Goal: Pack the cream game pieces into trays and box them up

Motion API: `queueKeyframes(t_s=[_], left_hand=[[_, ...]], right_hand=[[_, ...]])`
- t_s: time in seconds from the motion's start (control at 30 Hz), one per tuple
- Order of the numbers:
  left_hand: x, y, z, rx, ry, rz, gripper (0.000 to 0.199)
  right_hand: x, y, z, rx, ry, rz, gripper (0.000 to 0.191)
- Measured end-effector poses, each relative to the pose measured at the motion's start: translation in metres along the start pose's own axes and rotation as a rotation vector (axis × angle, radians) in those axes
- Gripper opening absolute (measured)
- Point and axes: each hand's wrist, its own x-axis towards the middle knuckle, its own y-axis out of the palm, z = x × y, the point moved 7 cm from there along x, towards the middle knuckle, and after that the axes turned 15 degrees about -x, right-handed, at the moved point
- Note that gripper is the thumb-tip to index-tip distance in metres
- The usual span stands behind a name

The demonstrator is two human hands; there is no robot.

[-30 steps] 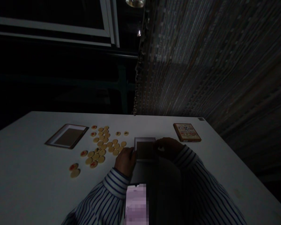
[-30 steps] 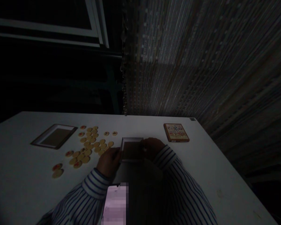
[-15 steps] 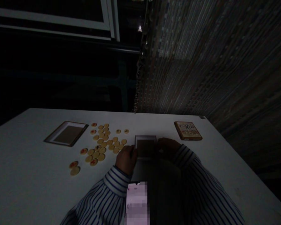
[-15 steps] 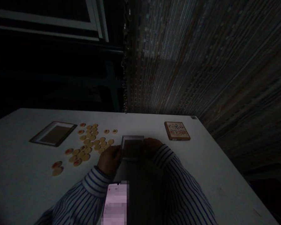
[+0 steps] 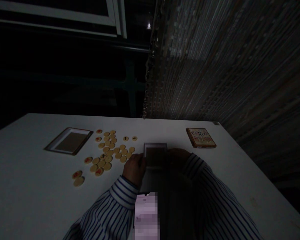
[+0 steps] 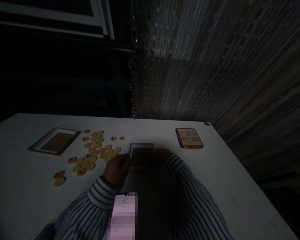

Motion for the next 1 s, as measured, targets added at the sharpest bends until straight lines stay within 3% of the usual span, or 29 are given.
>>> queueKeyframes(t_s=[0.23, 0.7, 1.0], left_hand=[[0.0002, -0.0003, -0.0005, 0.007, -0.024, 0.017, 0.032], [0.0008, 0.0006, 0.0007, 0.001, -0.012, 0.017, 0.032], [0.0009, -0.0004, -0.0011, 0.008, -0.023, 0.021, 0.032]], right_hand=[[0.0014, 0.0034, 0.0012, 0.002, -0.014, 0.056, 0.027], [-0.0005, 0.0009, -0.0011, -0.01, 0.022, 0.013, 0.028], [0.0033, 0.0087, -0.001, -0.048, 0.007, 0.069, 0.033]])
